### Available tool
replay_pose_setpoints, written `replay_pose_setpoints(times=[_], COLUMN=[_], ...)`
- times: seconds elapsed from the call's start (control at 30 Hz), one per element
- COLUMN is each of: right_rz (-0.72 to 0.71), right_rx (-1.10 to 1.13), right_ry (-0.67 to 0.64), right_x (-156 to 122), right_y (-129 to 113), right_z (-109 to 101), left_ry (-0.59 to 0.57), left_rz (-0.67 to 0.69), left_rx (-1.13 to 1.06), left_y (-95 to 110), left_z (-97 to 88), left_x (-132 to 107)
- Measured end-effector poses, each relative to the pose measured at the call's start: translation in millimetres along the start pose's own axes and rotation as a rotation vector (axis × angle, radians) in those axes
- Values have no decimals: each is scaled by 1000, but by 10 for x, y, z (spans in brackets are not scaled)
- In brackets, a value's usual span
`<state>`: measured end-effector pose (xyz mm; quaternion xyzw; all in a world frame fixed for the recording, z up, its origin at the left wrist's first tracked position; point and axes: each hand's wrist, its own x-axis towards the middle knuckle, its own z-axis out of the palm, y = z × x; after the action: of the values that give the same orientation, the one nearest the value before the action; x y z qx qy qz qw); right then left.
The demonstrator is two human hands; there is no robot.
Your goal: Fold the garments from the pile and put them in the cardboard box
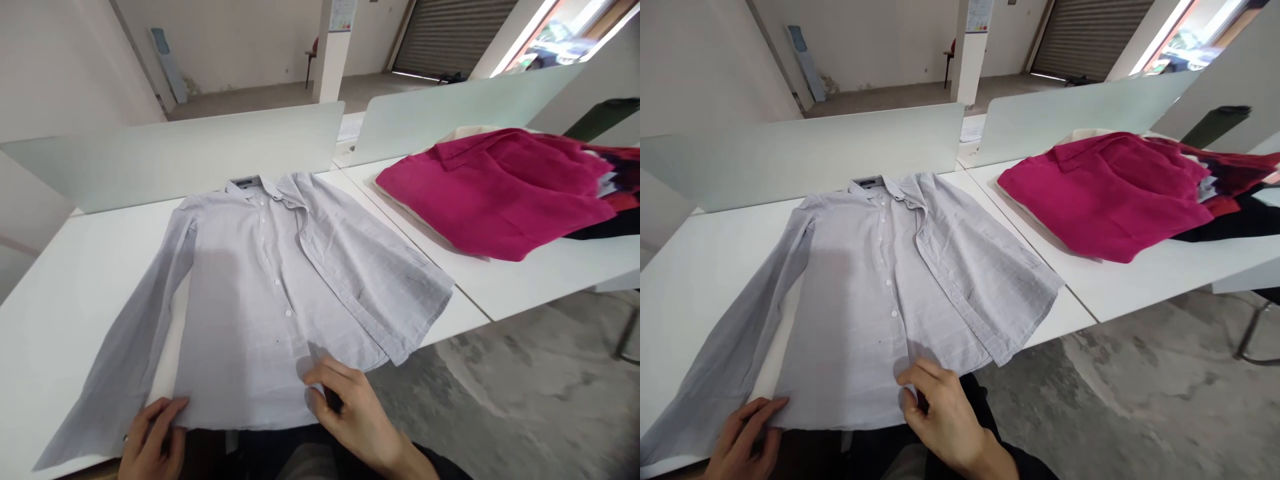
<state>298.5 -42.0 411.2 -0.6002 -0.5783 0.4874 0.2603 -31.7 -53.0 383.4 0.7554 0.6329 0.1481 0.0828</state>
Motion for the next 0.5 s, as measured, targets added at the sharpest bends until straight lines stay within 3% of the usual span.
replay_pose_setpoints(times=[0.13,0.5], right_rz=[57,91], right_rx=[-21,-12], right_ry=[-55,-101], right_x=[-103,-137], right_y=[84,222], right_z=[6,114], left_ry=[1,-30], left_rz=[95,188], left_rx=[-4,22], left_y=[-36,-66], left_z=[-29,-107], left_x=[46,123])
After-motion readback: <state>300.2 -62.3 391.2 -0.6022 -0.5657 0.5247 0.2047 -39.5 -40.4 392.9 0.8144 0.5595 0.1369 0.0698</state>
